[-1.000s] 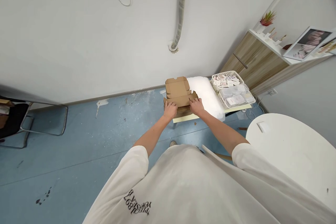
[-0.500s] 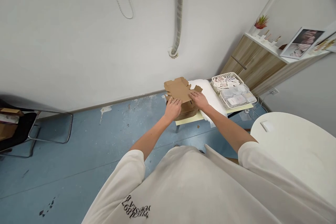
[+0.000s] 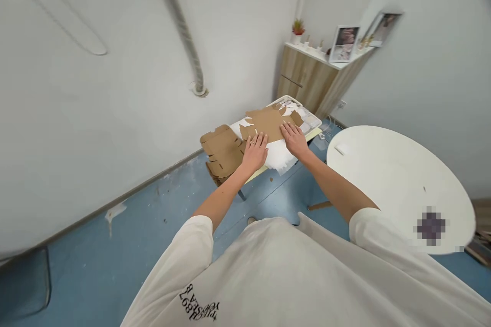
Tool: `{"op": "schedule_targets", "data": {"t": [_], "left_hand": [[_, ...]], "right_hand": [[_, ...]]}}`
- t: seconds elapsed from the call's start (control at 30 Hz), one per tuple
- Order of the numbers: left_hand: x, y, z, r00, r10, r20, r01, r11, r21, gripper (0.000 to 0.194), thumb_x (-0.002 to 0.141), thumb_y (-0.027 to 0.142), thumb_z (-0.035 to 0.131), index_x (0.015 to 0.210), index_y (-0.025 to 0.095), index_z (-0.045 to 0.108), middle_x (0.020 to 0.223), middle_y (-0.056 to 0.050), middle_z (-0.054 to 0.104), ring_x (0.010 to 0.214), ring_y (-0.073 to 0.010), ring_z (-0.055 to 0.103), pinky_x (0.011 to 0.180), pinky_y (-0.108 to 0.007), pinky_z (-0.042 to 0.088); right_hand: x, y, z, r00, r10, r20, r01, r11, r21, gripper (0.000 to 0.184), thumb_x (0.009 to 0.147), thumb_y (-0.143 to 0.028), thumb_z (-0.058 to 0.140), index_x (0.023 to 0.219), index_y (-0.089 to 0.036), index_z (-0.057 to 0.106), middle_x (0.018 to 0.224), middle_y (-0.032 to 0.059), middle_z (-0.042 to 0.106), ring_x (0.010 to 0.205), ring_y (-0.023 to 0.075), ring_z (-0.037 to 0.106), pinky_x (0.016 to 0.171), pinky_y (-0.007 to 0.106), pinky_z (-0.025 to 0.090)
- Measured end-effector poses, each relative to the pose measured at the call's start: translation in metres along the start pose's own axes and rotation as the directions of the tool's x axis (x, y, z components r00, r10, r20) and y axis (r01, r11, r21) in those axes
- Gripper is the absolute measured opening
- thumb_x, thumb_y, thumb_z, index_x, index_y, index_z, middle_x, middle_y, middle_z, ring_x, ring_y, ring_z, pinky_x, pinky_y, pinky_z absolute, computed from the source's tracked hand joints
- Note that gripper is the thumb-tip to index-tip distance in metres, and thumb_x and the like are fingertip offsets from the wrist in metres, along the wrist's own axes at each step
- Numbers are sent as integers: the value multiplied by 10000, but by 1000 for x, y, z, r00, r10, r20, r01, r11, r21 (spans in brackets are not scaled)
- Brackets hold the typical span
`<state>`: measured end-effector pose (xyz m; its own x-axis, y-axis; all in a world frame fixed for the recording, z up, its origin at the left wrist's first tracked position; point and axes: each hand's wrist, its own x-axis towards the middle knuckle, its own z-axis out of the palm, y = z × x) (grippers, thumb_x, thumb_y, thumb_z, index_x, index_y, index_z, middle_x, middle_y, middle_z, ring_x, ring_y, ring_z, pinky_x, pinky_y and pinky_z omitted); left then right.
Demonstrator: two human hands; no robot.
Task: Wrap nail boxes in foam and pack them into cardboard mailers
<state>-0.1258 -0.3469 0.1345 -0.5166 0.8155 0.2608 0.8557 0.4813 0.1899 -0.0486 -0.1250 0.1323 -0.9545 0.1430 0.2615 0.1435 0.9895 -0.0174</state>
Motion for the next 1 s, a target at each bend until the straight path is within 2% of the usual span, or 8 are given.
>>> {"op": "schedule_targets", "data": {"t": [0.13, 0.3, 0.43, 0.57, 0.67, 0.77, 0.9, 1.0], "left_hand": [[44, 73, 25, 989, 145, 31, -144, 989, -28, 672, 1009, 303, 404, 1636, 186, 189, 1675, -121, 274, 1561, -306, 199, 1282, -546, 71], [87, 184, 63, 944, 323, 69, -319, 945, -67, 673, 998, 305, 412, 1629, 180, 216, 1668, -135, 290, 1559, -314, 200, 1274, -559, 89], [108, 271, 101, 898, 424, 115, -412, 904, -117, 677, 990, 293, 421, 1628, 182, 222, 1672, -132, 279, 1560, -317, 197, 1275, -553, 87], [116, 342, 139, 843, 506, 184, -481, 861, -164, 694, 981, 276, 435, 1631, 193, 210, 1669, -136, 285, 1552, -316, 216, 1274, -552, 92], [118, 380, 167, 786, 561, 258, -529, 827, -187, 712, 973, 276, 456, 1633, 209, 199, 1668, -129, 290, 1547, -303, 234, 1272, -535, 112], [116, 405, 196, 719, 608, 337, -569, 793, -219, 699, 972, 276, 459, 1624, 182, 223, 1663, -154, 289, 1539, -297, 257, 1268, -508, 134], [112, 422, 236, 626, 648, 434, -605, 754, -254, 681, 968, 262, 455, 1609, 150, 255, 1645, -182, 315, 1528, -296, 285, 1254, -482, 170], [114, 428, 262, 570, 669, 477, -627, 730, -274, 648, 973, 223, 416, 1603, 179, 271, 1629, -161, 353, 1517, -281, 312, 1241, -476, 198]], "right_hand": [[-63, 70, -22, 989, 150, -18, -150, 988, -30, 681, 951, -138, 345, 1625, -123, 248, 1652, 149, 317, 1533, 324, 246, 1226, 546, 188], [-162, 160, -42, 943, 330, -30, -332, 940, -81, 684, 935, -130, 343, 1614, -96, 269, 1645, 164, 326, 1536, 323, 242, 1225, 544, 190], [-243, 220, -50, 896, 444, -30, -444, 888, -116, 689, 924, -137, 358, 1607, -90, 277, 1650, 170, 308, 1533, 327, 251, 1222, 546, 186], [-315, 262, -49, 833, 553, 20, -547, 828, -125, 709, 900, -138, 386, 1600, -79, 289, 1642, 178, 323, 1526, 332, 263, 1217, 545, 200], [-359, 280, -39, 782, 622, 43, -614, 779, -126, 686, 899, -138, 381, 1577, -55, 326, 1630, 195, 342, 1519, 331, 276, 1212, 529, 214], [-396, 289, -22, 729, 679, 86, -669, 733, -120, 699, 895, -143, 397, 1587, -83, 317, 1605, 193, 391, 1500, 340, 312, 1190, 546, 242], [-431, 291, 2, 662, 730, 168, -721, 682, -123, 669, 899, -126, 380, 1567, -87, 364, 1581, 191, 431, 1475, 341, 349, 1172, 523, 271], [-446, 291, 16, 616, 760, 208, -752, 646, -134, 645, 900, -116, 374, 1542, -75, 402, 1561, 197, 455, 1462, 338, 362, 1168, 505, 278]]}}
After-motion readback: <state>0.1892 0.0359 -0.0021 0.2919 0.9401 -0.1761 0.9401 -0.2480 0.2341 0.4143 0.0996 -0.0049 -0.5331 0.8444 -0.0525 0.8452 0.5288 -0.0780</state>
